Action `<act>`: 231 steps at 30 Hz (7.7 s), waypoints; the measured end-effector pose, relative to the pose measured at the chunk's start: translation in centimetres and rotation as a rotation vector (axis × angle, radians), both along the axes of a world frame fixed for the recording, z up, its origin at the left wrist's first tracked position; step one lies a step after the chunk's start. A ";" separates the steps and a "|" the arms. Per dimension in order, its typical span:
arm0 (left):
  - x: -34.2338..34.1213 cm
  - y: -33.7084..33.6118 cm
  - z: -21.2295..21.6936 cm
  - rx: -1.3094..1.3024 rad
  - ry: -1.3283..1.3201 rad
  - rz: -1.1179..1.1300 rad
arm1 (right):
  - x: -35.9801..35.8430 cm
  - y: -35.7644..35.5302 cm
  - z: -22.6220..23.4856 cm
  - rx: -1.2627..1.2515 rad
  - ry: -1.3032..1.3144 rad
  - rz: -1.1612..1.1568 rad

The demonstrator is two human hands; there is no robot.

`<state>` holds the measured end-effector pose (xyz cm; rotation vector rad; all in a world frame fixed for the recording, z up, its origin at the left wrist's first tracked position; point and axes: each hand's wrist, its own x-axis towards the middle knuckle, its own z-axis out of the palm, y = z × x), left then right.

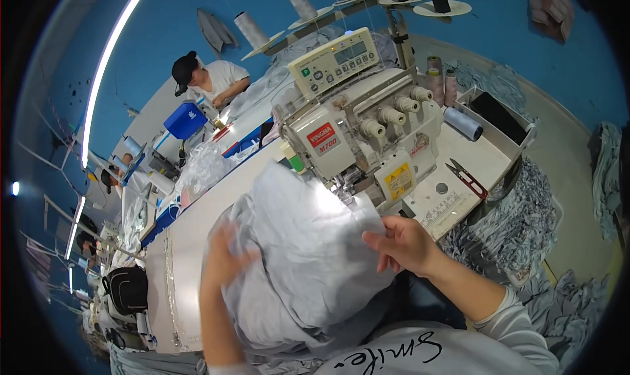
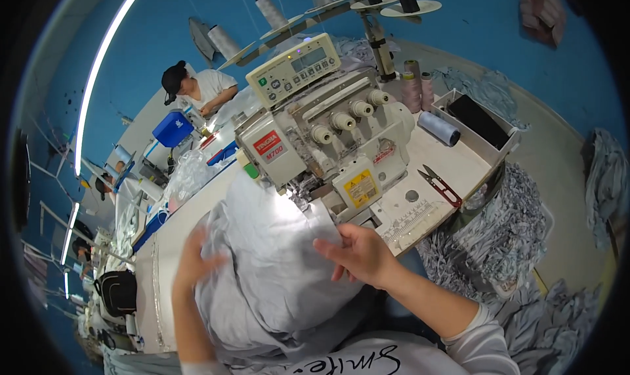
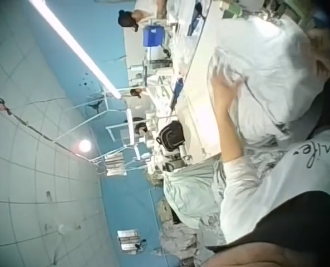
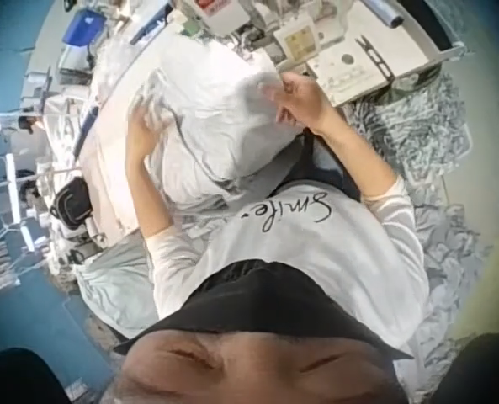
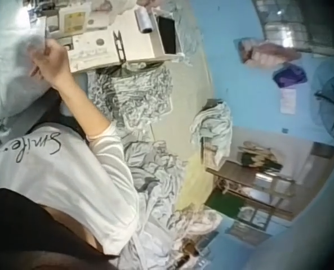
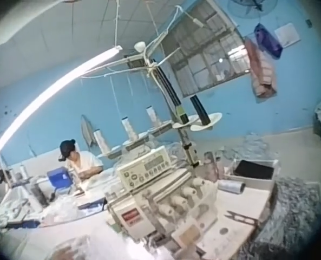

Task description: Operating an industrial overlock sewing machine to sew fabric edges.

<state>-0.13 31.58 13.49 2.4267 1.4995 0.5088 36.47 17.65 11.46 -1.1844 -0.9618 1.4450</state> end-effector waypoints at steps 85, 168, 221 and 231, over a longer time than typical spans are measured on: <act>0.5 -4.8 6.5 0.932 -0.629 0.476 | 0.2 2.0 -1.0 0.075 0.205 0.086; 0.6 -0.2 6.5 0.617 -0.650 0.337 | 0.5 2.2 -0.8 0.052 0.270 0.112; 2.6 5.1 6.8 0.606 -0.594 0.298 | 0.5 2.4 -0.2 0.015 0.271 0.130; 2.5 10.1 12.7 0.853 -0.362 0.375 | 0.6 2.2 -0.2 0.016 0.236 0.119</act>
